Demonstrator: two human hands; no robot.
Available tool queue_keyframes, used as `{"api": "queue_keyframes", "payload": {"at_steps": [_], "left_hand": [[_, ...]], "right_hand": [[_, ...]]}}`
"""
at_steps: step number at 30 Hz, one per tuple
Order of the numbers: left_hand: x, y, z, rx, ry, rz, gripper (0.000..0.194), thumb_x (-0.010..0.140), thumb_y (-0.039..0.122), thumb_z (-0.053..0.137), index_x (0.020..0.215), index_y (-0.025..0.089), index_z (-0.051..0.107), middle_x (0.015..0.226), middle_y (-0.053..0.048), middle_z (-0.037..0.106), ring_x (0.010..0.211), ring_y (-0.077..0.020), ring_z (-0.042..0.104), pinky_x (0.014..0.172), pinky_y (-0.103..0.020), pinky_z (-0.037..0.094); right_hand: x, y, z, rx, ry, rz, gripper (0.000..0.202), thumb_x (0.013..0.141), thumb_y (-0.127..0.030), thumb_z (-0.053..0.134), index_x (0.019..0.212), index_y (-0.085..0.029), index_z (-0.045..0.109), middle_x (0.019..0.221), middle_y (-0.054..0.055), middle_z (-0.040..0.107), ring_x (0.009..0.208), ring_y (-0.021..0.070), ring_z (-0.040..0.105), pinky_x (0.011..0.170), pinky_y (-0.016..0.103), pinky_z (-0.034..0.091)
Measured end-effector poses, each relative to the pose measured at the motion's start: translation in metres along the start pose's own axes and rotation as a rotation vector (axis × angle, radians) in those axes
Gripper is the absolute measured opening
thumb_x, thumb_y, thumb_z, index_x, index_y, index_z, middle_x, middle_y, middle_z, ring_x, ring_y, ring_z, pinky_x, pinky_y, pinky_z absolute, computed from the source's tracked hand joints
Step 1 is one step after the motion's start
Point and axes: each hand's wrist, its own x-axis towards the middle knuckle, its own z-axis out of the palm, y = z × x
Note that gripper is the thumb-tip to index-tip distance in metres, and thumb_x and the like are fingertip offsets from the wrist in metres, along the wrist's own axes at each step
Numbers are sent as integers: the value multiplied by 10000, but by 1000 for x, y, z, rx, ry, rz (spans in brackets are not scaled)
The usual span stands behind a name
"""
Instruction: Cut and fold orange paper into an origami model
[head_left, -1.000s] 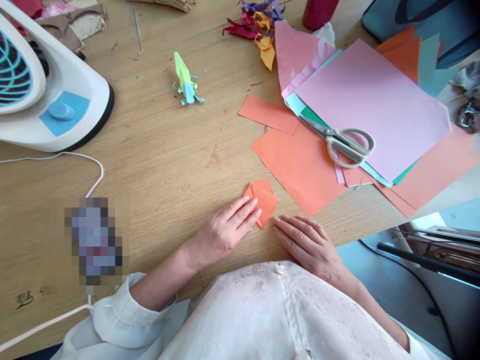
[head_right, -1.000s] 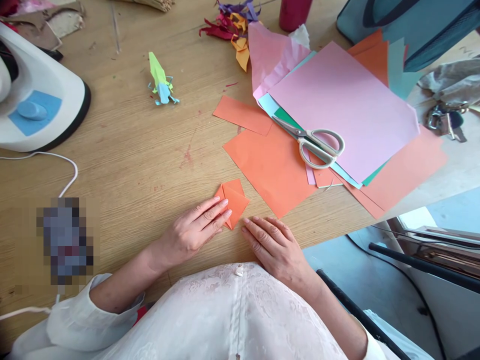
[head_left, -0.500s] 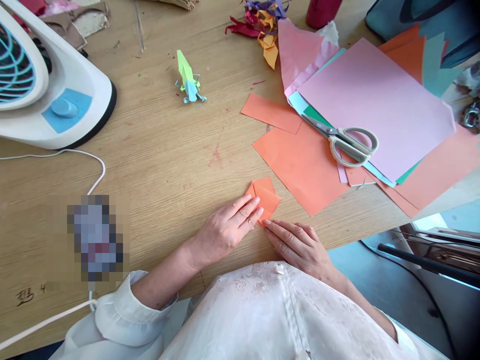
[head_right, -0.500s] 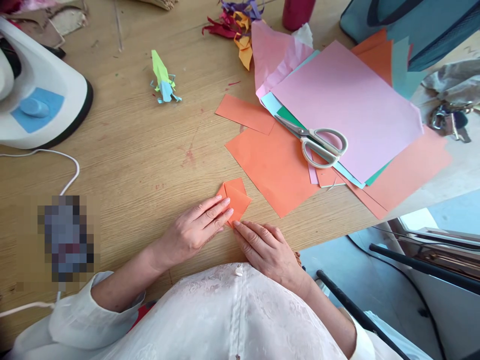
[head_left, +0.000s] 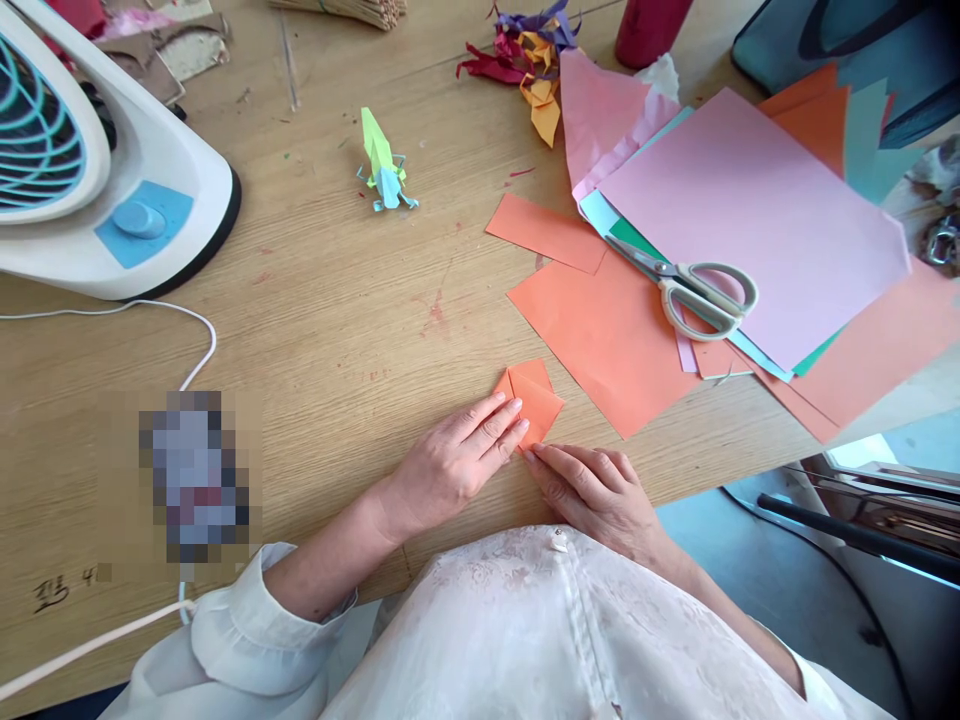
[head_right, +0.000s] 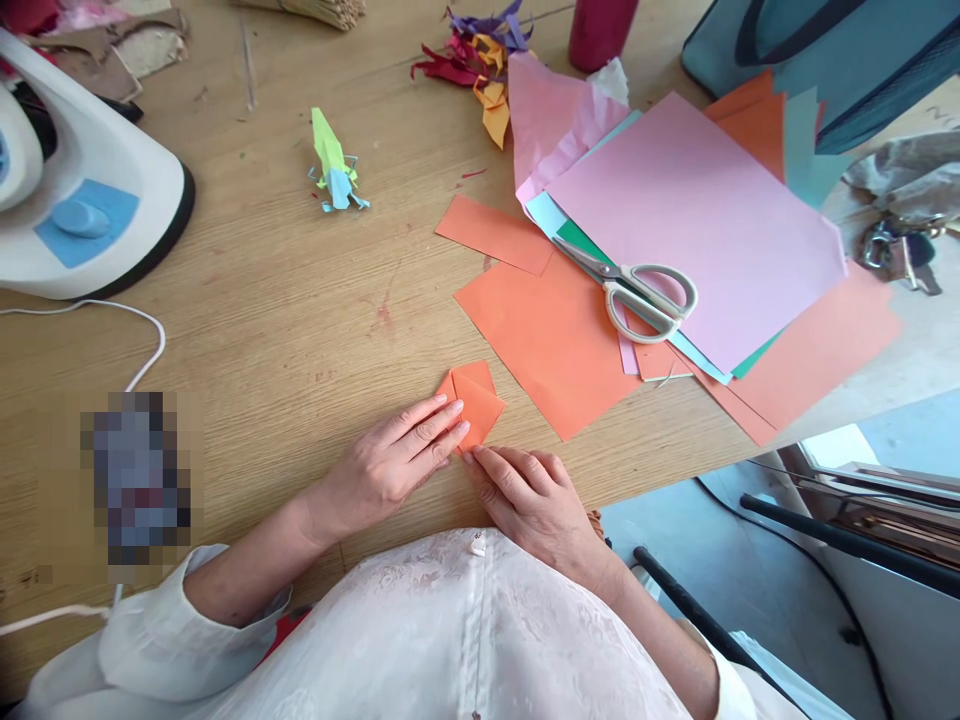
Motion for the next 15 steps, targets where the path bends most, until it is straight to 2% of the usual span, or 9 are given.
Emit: {"api": "queue_keyframes", "payload": {"at_steps": [8, 12, 15], "left_hand": [[2, -2, -4, 27, -12, 18, 403, 968, 135, 525, 1370, 105, 529, 1451, -131, 545, 1391, -288, 459, 1116, -450, 458], [3, -6, -6, 41, 19, 0, 429, 993, 218, 519, 1386, 47, 499, 1443, -179, 541, 1384, -291, 469, 1107, -423, 470], [3, -11, -6, 68, 68, -43, 437, 991, 216, 514, 1387, 32, 493, 1428, -190, 552, 1374, -301, 479, 1091, -426, 479]], "right_hand": [[11, -1, -10, -86, 37, -62, 372, 999, -112, 394, 1286, -143, 630, 1341, 86, 652, 1160, 210, 563, 844, 394, 395], [10, 0, -7, -77, 29, -48, 365, 990, -134, 434, 1294, -177, 630, 1373, 71, 630, 1174, 218, 560, 853, 398, 399], [9, 1, -6, -55, 33, -67, 340, 985, -154, 459, 1267, -177, 647, 1374, 87, 624, 1184, 233, 560, 857, 400, 399]]}}
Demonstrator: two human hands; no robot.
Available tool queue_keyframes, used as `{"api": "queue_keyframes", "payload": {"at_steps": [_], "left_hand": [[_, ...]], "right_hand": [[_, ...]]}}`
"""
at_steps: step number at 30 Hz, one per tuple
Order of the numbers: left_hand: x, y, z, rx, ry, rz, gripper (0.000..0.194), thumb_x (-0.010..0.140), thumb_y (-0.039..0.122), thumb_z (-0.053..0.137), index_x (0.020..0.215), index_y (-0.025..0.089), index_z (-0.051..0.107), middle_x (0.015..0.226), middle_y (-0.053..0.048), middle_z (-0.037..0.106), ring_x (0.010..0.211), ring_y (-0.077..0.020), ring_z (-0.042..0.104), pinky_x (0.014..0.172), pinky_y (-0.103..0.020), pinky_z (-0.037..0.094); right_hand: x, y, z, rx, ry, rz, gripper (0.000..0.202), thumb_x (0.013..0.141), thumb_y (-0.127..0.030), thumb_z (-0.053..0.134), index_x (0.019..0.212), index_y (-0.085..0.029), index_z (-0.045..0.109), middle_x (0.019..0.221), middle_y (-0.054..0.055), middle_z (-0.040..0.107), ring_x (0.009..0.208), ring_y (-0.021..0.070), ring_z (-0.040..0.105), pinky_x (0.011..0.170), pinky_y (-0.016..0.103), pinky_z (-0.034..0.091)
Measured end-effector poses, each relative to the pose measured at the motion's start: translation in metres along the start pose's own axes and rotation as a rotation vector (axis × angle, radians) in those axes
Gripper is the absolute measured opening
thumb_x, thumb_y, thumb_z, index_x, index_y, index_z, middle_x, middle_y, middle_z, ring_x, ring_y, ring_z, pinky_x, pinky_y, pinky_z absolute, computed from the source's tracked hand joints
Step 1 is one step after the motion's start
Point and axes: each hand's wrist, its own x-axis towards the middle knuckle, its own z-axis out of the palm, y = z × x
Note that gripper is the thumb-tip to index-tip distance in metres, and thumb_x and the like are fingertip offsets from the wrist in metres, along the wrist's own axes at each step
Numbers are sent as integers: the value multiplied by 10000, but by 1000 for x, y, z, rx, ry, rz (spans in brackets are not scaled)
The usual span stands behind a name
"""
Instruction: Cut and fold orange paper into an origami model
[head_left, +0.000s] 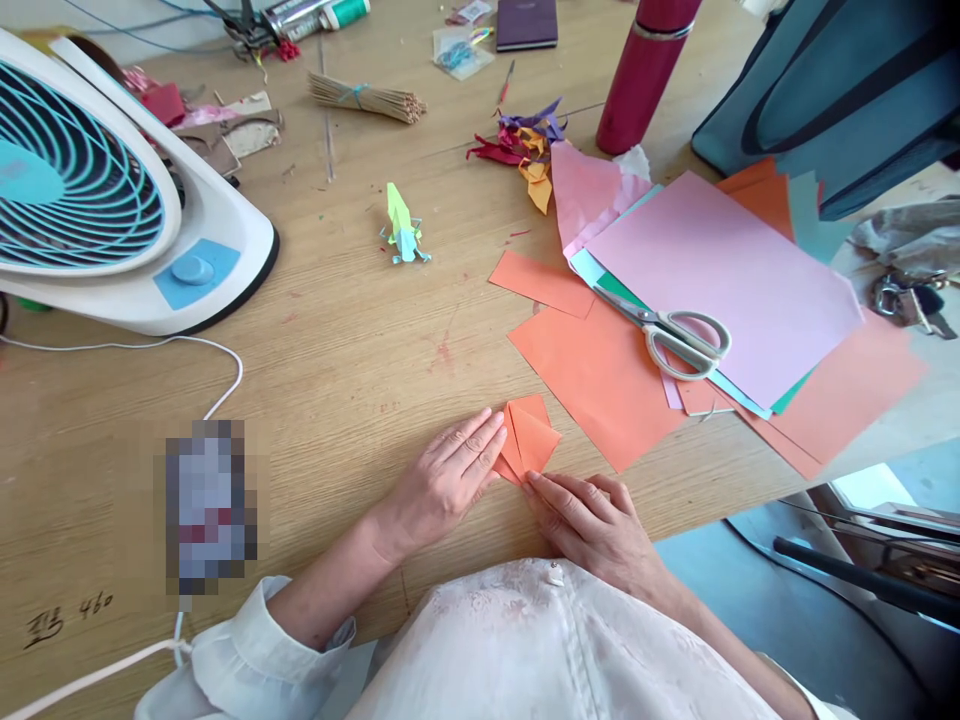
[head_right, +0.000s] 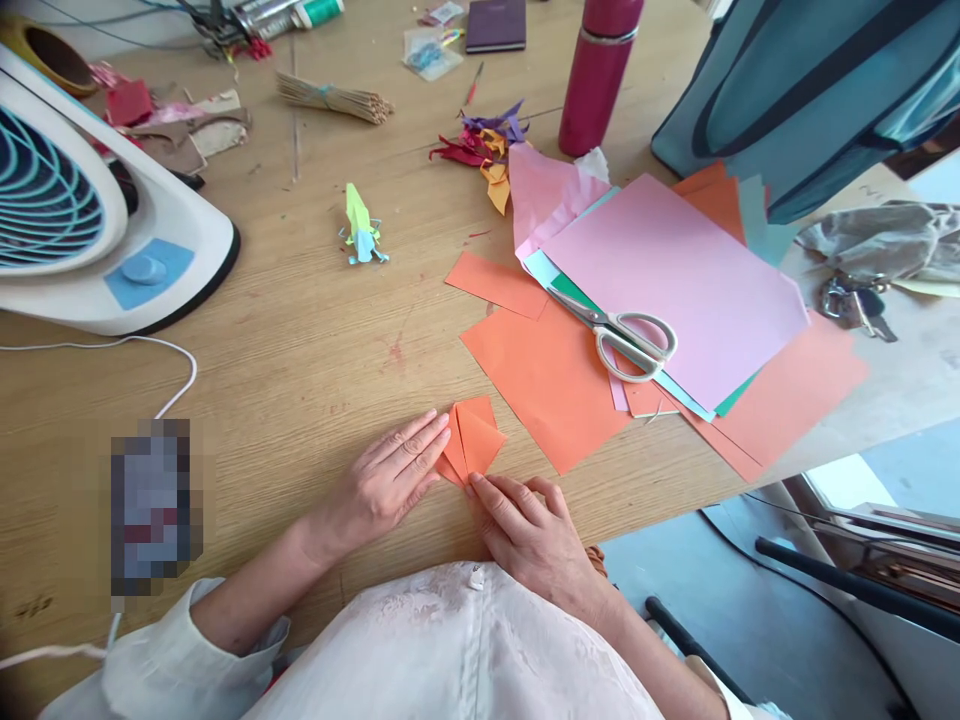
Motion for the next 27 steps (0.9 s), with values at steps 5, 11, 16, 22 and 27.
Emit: {"api": "queue_keyframes", "payload": {"at_steps": [5, 11, 16, 22, 27], "left_hand": [[2, -8, 2, 25, -15, -3, 390, 991, 187, 498, 1355, 53, 532, 1415, -157, 573, 1337, -303, 520, 1064, -445, 481], [6, -11, 1, 73, -87, 31, 422, 1005, 226, 485, 1392, 61, 510, 1492, -125, 497, 1364, -295, 482, 1078, -432, 441], [9, -13, -2, 98, -169, 55, 456, 1016, 259, 457, 1453, 128, 461, 1555, -72, 413, 1382, -318, 446, 1073, -464, 412], [9, -14, -3, 99, -225, 43, 476, 1021, 310, 450, 1472, 158, 441, 1563, -82, 405, 1410, -315, 401, 1103, -481, 359], [10, -13, -6, 74, -280, 23, 499, 1033, 342, 411, 1499, 164, 398, 1582, -60, 377, 1443, -313, 340, 1136, -504, 296]], "right_hand": [[-1, 1, 1, 35, 10, -3, 306, 995, -156, 450, 1193, -180, 681, 1370, 103, 626, 1184, 233, 560, 877, 407, 393], [-1, 2, 4, 47, 20, -2, 304, 1000, -158, 436, 1168, -173, 689, 1368, 99, 630, 1178, 228, 564, 895, 413, 404], [-1, 2, 5, 48, 56, 0, 292, 982, -142, 470, 1189, -156, 676, 1343, 89, 649, 1155, 220, 576, 914, 421, 421], [0, 2, 7, 39, 86, 6, 290, 965, -120, 490, 1176, -166, 682, 1318, 83, 662, 1127, 221, 589, 966, 439, 423], [0, 1, 11, 38, 124, 16, 314, 982, -113, 455, 1216, -150, 662, 1297, 79, 676, 1119, 208, 590, 998, 443, 411]]}}
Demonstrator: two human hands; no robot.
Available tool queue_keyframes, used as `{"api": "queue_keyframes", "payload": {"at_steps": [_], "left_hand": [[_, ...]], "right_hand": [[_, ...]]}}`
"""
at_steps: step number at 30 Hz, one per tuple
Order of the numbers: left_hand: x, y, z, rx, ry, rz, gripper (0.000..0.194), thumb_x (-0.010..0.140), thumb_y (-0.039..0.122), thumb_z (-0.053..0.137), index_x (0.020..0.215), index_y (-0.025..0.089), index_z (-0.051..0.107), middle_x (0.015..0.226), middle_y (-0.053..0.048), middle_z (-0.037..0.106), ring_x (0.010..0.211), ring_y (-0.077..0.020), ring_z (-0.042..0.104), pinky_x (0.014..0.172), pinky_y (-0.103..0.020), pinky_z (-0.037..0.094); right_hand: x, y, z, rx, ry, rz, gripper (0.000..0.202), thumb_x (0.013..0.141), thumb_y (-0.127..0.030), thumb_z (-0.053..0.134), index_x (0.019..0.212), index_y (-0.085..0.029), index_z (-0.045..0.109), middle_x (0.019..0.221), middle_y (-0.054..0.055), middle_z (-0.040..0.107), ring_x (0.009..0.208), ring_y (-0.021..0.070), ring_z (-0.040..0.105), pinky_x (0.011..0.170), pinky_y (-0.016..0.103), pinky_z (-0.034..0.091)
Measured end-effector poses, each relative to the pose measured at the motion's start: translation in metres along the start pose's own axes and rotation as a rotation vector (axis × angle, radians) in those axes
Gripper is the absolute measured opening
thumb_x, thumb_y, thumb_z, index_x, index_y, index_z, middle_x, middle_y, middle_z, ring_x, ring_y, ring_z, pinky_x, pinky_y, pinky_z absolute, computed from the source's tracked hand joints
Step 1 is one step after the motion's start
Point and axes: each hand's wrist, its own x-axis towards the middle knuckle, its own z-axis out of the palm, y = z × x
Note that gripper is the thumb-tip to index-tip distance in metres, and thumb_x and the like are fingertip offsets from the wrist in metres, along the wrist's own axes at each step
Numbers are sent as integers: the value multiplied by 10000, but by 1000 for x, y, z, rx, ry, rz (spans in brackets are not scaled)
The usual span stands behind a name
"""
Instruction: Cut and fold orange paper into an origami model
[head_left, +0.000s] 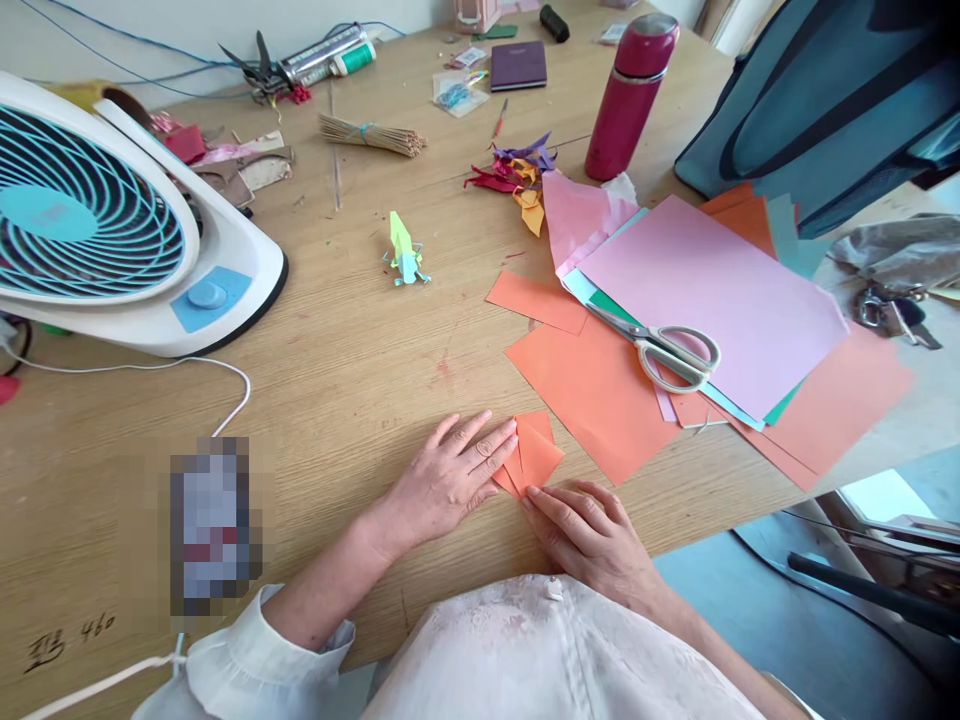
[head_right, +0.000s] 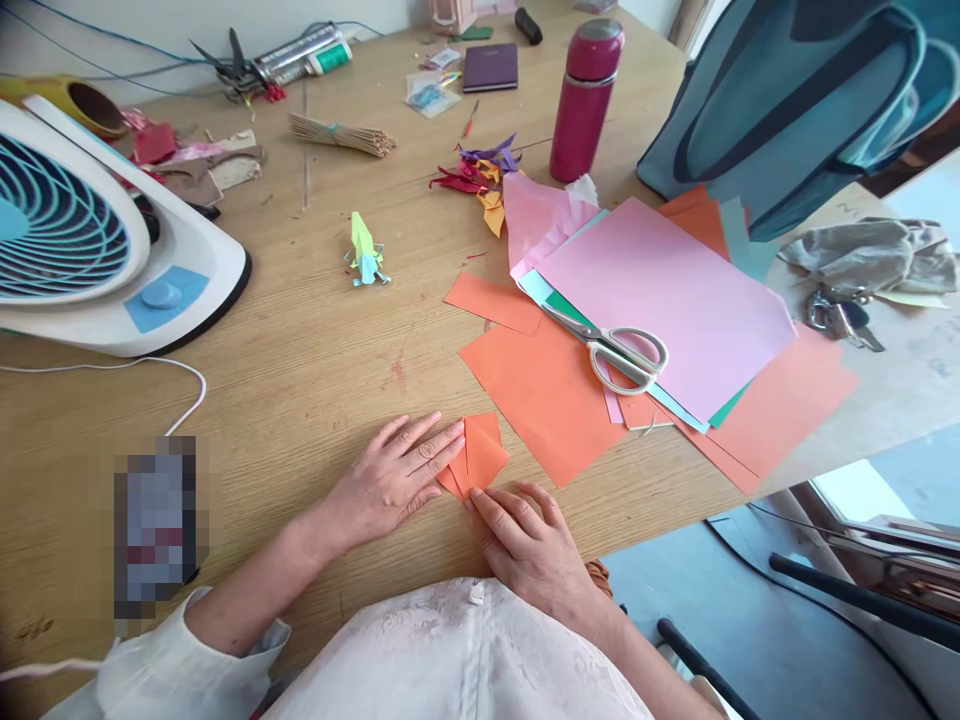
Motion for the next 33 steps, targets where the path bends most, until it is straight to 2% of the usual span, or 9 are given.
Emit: {"api": "queue_keyframes", "payload": {"at_steps": [8, 16, 21, 23, 25, 28, 31, 33], "left_hand": [[3, 2, -2, 6, -3, -20, 482, 1036, 371, 384, 1472, 171, 438, 1591, -51, 359, 1394, -328, 375, 1032, -488, 346], [7, 5, 2, -45, 35, -45, 458, 1033, 375, 374, 1407, 147, 506, 1577, -75, 386, 1365, -341, 383, 1039, -516, 317], [6, 7, 6, -103, 60, -95, 531, 1027, 431, 379, 1478, 152, 420, 1539, -104, 444, 1416, -362, 322, 1086, -546, 270], [6, 8, 6, -141, 71, -113, 533, 1027, 387, 394, 1505, 151, 371, 1519, -115, 469, 1433, -364, 296, 1098, -553, 261], [8, 10, 6, -202, 124, -168, 501, 1027, 304, 397, 1501, 143, 361, 1470, -129, 520, 1392, -333, 362, 1078, -511, 310], [18, 14, 4, -308, 196, -352, 400, 1006, 244, 439, 1391, 141, 473, 1295, -144, 610, 1163, -275, 533, 988, -435, 413], [31, 20, -3, -442, 166, -526, 178, 941, 208, 550, 1104, 150, 590, 1068, -106, 627, 982, -244, 577, 887, -386, 467], [39, 21, -9, -528, 125, -580, 54, 905, 206, 598, 940, 173, 574, 985, -72, 625, 928, -230, 587, 847, -362, 471]], "right_hand": [[1, 0, 0, -16, 14, -4, 338, 976, -99, 445, 1240, -153, 648, 1273, 70, 691, 1108, 207, 590, 1005, 444, 410], [2, 1, 0, 5, 5, -3, 345, 1014, -132, 393, 1263, -119, 632, 1275, 79, 691, 1123, 209, 583, 1014, 455, 384], [2, 0, -2, 18, -13, -2, 360, 1029, -161, 366, 1274, -113, 626, 1286, 84, 684, 1132, 213, 580, 1011, 461, 388], [2, 0, -3, 11, -12, -3, 351, 1022, -151, 379, 1259, -121, 636, 1288, 83, 683, 1129, 215, 582, 1010, 461, 387], [1, 0, -2, 7, -13, -3, 343, 1015, -139, 391, 1245, -121, 644, 1293, 83, 680, 1127, 219, 583, 1009, 463, 386], [0, 0, -1, 7, -22, -4, 350, 1017, -137, 378, 1239, -122, 648, 1308, 83, 671, 1131, 223, 583, 1014, 466, 381], [-1, 0, 0, 9, -19, -3, 370, 1024, -149, 351, 1248, -139, 644, 1318, 81, 664, 1139, 223, 581, 1026, 466, 375], [-2, 0, 1, 10, -14, -4, 380, 1023, -153, 342, 1272, -139, 629, 1319, 84, 663, 1150, 223, 575, 1034, 469, 371]]}}
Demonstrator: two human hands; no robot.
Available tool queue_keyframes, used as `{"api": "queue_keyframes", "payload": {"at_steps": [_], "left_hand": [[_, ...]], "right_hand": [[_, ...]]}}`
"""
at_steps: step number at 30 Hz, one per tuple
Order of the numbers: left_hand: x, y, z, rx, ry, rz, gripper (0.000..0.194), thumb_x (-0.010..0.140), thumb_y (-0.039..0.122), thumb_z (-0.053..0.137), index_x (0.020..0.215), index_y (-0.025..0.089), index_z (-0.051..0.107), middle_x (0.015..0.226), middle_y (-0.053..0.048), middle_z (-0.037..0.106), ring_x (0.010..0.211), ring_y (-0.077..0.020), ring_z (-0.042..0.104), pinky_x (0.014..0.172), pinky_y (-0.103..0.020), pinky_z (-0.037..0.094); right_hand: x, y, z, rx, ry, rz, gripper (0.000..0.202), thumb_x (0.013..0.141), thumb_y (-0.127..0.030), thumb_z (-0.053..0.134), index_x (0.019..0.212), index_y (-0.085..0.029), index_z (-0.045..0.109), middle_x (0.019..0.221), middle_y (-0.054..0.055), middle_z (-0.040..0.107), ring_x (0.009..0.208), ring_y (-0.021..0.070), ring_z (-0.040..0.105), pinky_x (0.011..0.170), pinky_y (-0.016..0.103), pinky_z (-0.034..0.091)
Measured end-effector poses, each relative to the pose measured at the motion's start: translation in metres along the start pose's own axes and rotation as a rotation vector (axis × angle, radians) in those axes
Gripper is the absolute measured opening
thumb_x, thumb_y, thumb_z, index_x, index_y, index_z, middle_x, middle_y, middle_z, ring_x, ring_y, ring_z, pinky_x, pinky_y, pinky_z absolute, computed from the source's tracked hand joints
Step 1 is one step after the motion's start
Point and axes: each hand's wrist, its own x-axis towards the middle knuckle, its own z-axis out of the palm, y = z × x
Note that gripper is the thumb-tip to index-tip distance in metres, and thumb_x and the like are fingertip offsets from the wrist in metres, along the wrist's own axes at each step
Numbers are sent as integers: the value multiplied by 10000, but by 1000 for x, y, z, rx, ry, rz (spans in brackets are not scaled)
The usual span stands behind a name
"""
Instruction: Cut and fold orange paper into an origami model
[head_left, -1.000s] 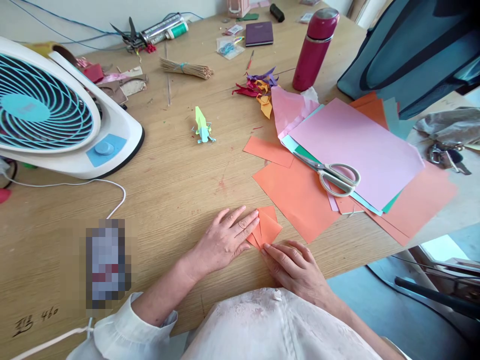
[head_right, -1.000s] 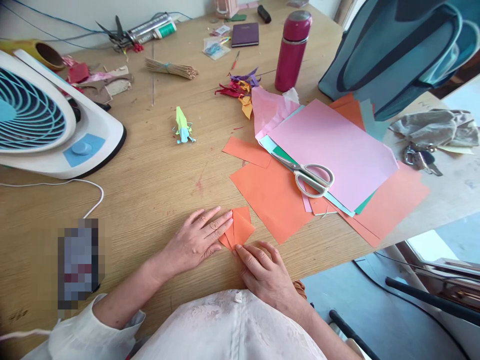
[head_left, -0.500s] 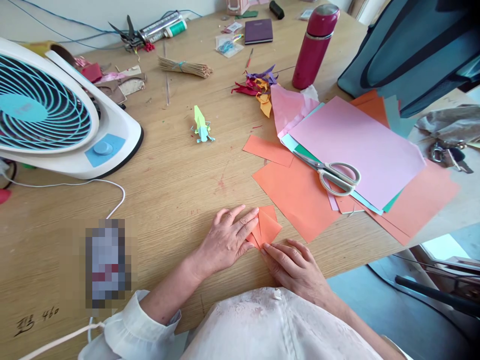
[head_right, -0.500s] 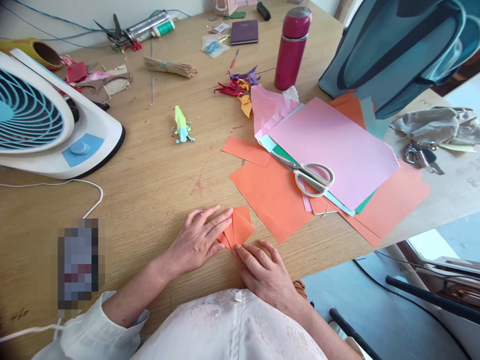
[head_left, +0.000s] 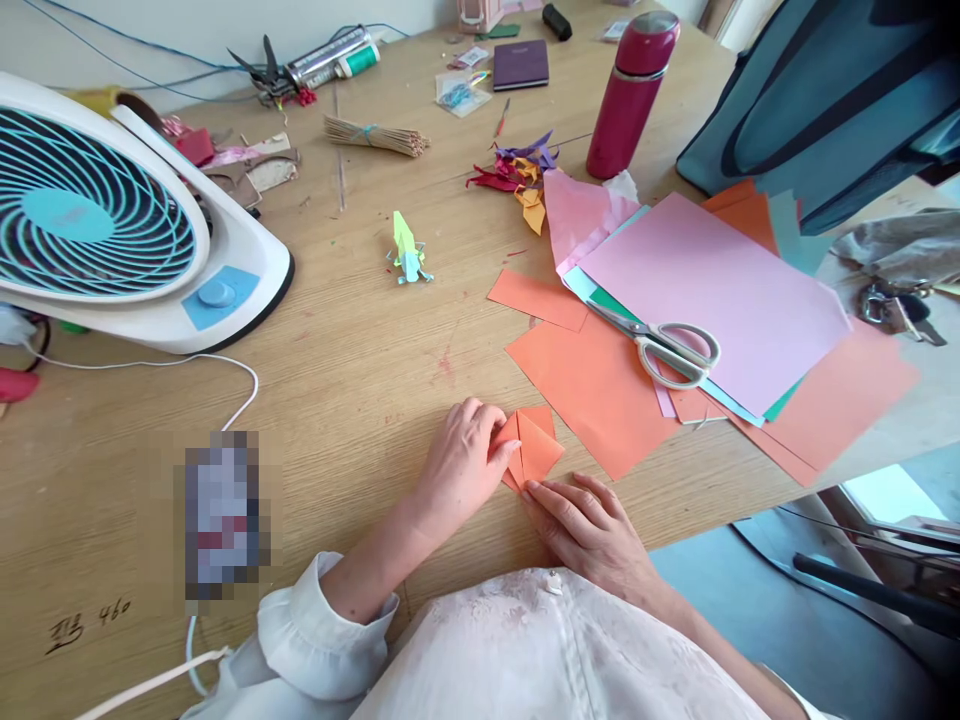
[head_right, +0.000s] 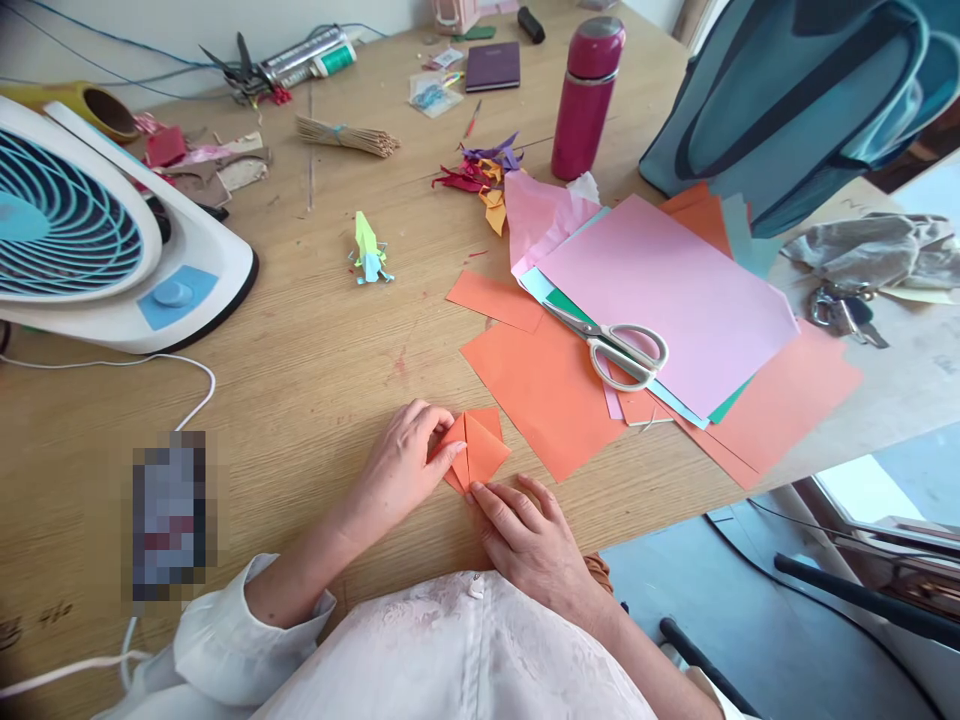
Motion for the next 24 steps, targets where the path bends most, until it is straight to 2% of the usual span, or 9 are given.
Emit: {"api": "queue_keyframes", "payload": {"at_steps": [4, 5, 8, 10, 12, 15, 19, 22, 24], "left_hand": [[11, 3, -15, -280, -215, -126, 131, 977, 287, 474, 994, 205, 575, 862, -7, 669, 769, -171, 623, 706, -285, 468], [14, 1, -19, -355, -299, -138, 202, 995, 319, 434, 1020, 208, 601, 860, -9, 688, 786, -171, 637, 718, -279, 473], [24, -9, -28, -631, -461, -141, 296, 988, 339, 433, 1084, 181, 663, 1052, -55, 720, 1036, -200, 643, 862, -278, 484], [29, -15, -29, -747, -555, -162, 304, 965, 331, 467, 1097, 159, 680, 1074, -63, 723, 1044, -207, 645, 878, -286, 486], [31, -18, -28, -742, -583, -184, 302, 952, 328, 477, 1057, 148, 696, 1001, -53, 730, 940, -195, 659, 814, -277, 492], [31, -17, -26, -621, -532, -204, 282, 944, 311, 474, 974, 152, 705, 873, -21, 718, 759, -154, 633, 684, -239, 463], [26, -11, -23, -455, -356, -199, 187, 915, 278, 538, 950, 167, 685, 775, 2, 708, 679, -135, 615, 609, -214, 435], [19, -11, -13, -331, -179, -105, 100, 919, 258, 581, 946, 188, 646, 743, 21, 675, 665, -122, 611, 645, -217, 462], [12, -13, -3, -217, -20, 18, 54, 926, 208, 582, 934, 195, 633, 844, 5, 651, 718, -117, 609, 707, -231, 485]], "right_hand": [[-1, 0, 0, -1, -5, -12, 381, 1007, -136, 363, 1295, -129, 612, 1327, 89, 655, 1162, 229, 563, 1038, 478, 367], [-1, 1, 0, -2, -7, -15, 379, 1004, -133, 368, 1291, -127, 614, 1330, 89, 653, 1163, 230, 561, 1037, 479, 366], [-1, 1, 1, -5, -8, -20, 376, 1006, -142, 366, 1282, -122, 621, 1330, 97, 649, 1164, 235, 556, 1034, 480, 361], [-1, 2, 1, -9, -5, -23, 374, 1008, -156, 367, 1275, -134, 628, 1333, 100, 645, 1166, 237, 554, 1035, 477, 361], [-2, 2, 1, -14, -5, -24, 368, 1000, -156, 382, 1266, -148, 635, 1332, 97, 643, 1163, 235, 554, 1035, 472, 366], [-2, 2, 1, -22, -12, -23, 363, 978, -141, 416, 1267, -150, 635, 1326, 94, 645, 1152, 231, 558, 1026, 466, 384], [-2, 2, 1, -28, -13, -14, 375, 968, -155, 444, 1293, -193, 627, 1329, 82, 642, 1151, 234, 560, 1035, 461, 401], [-2, 2, 2, -15, -8, -9, 389, 978, -153, 422, 1309, -207, 620, 1334, 78, 642, 1153, 228, 560, 1040, 457, 399], [-2, 2, 2, -14, -5, -6, 381, 982, -151, 418, 1296, -205, 626, 1332, 76, 646, 1155, 225, 560, 1040, 458, 393]]}}
